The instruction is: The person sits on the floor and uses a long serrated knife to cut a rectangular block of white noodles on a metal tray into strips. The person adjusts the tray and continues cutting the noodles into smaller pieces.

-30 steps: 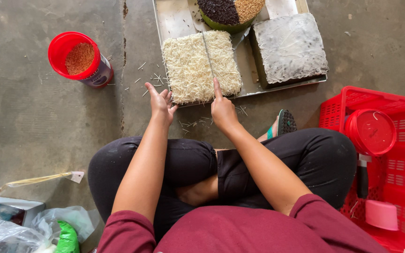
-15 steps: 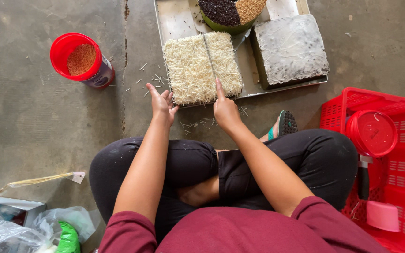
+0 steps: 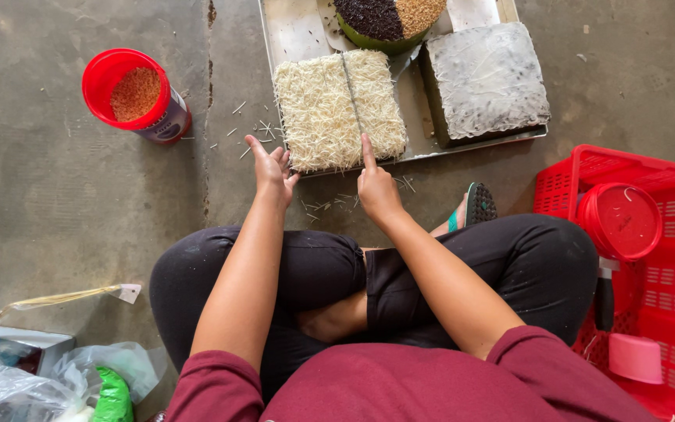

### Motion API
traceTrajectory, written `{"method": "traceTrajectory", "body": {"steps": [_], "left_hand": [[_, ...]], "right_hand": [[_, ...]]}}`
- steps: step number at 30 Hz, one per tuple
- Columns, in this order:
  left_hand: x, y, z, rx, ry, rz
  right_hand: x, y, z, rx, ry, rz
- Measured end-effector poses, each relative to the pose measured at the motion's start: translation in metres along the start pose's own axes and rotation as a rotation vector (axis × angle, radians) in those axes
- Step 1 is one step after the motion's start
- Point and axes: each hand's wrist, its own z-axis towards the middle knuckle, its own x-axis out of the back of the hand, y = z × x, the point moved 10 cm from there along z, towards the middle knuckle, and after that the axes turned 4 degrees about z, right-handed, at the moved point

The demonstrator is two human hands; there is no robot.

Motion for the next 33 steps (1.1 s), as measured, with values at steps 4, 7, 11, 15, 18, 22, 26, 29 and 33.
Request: {"method": "traceTrajectory", "body": {"steps": [4, 7, 11, 15, 18, 22, 26, 29, 33], "left_hand": [[0.0, -0.001, 0.001, 0.001, -0.001, -0.003], [0.0, -0.001, 0.002, 0.0, 0.0, -0.005], [0.001, -0.002, 0.004, -0.006, -0.003, -0.015], [0.002, -0.003, 0.006, -0.007, -0.005, -0.021], [0.002, -0.002, 0.006, -0.004, -0.006, -0.019], [0.001, -0.002, 0.004, -0.005, -0.004, -0.01], [0.001, -0.001, 0.003, -0.007, -0.005, -0.011], [0.0, 0.0, 0.004, -0.011, -0.009, -0.007], [0.002, -0.001, 0.004, -0.004, -0.007, -0.018]], "right_hand": [[-0.002, 0.002, -0.002, -0.02, 0.001, 0.018], [-0.003, 0.002, -0.003, -0.035, 0.001, 0.016], [-0.004, 0.001, -0.003, -0.04, -0.003, 0.005], [-0.005, -0.001, -0.004, -0.042, -0.005, -0.006], [-0.006, -0.002, -0.006, -0.046, -0.024, -0.009], [-0.01, -0.003, -0.006, -0.058, -0.042, 0.004], [-0.01, -0.005, -0.008, -0.022, 0.007, 0.028], [-0.012, -0.005, -0.009, -0.025, 0.013, 0.066], [-0.009, -0.007, -0.014, 0.0, 0.058, 0.159]]}}
